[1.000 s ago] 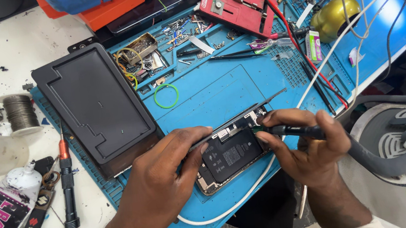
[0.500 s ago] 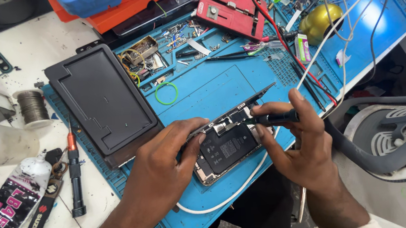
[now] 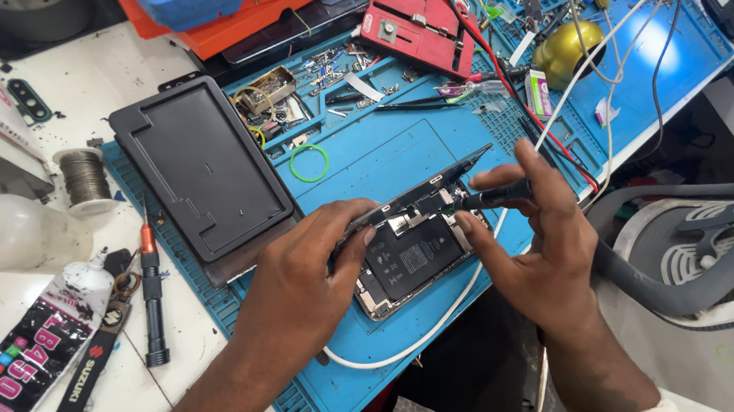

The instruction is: The person receives a smartphone and proceeds to work on its internal components using a precision screwdriver. They repeatedly loosen and tighten screws on the motherboard area while the device remains open on a blue work mat. The phone is connected to a charging cable during the process.

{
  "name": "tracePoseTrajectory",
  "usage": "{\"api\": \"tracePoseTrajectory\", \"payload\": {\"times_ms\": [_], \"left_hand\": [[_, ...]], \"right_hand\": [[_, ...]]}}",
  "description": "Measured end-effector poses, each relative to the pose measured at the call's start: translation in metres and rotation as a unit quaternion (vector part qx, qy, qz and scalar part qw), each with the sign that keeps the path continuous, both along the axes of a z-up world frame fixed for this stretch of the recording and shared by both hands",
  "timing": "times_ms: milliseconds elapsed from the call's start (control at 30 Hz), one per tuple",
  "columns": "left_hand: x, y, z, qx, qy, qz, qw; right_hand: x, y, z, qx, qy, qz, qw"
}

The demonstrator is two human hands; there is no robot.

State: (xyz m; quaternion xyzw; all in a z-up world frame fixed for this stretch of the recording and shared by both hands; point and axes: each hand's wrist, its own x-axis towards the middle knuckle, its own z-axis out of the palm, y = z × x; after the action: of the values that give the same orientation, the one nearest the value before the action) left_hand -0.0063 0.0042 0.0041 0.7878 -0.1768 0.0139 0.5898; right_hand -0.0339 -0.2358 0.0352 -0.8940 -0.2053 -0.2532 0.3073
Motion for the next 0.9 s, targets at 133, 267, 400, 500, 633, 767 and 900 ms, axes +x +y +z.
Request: {"api": "tracePoseTrajectory", "payload": {"times_ms": [133, 267, 400, 500, 633, 767, 900], "left_hand": [[-0.002, 0.001, -0.001, 0.002, -0.011, 0.005, 1.000], [-0.002, 0.000, -0.001, 0.008, 0.010, -0.004, 1.000], [-0.002, 0.001, -0.002, 0.010, -0.001, -0.001, 1.000], [-0.002, 0.001, -0.002, 0.001, 0.006, -0.006, 1.000], [-0.003, 0.002, -0.002, -0.002, 0.000, -0.005, 1.000], [-0.002, 0.001, -0.002, -0.006, -0.010, -0.005, 1.000], [-0.002, 0.001, -0.003, 0.007, 0.008, -0.008, 1.000]], "right_hand": [[-0.002, 0.003, 0.001, 0.016, 0.008, -0.013, 1.000], [0.000, 0.002, 0.004, -0.011, -0.002, -0.022, 1.000], [0.001, 0.004, 0.005, 0.020, 0.013, -0.009, 1.000], [0.001, 0.004, 0.007, -0.031, -0.023, -0.018, 0.999], [0.000, 0.005, 0.008, 0.006, 0.005, -0.013, 1.000], [0.001, 0.003, 0.010, 0.008, 0.006, -0.023, 1.000], [0.000, 0.002, 0.010, 0.058, 0.049, -0.012, 0.997]]}}
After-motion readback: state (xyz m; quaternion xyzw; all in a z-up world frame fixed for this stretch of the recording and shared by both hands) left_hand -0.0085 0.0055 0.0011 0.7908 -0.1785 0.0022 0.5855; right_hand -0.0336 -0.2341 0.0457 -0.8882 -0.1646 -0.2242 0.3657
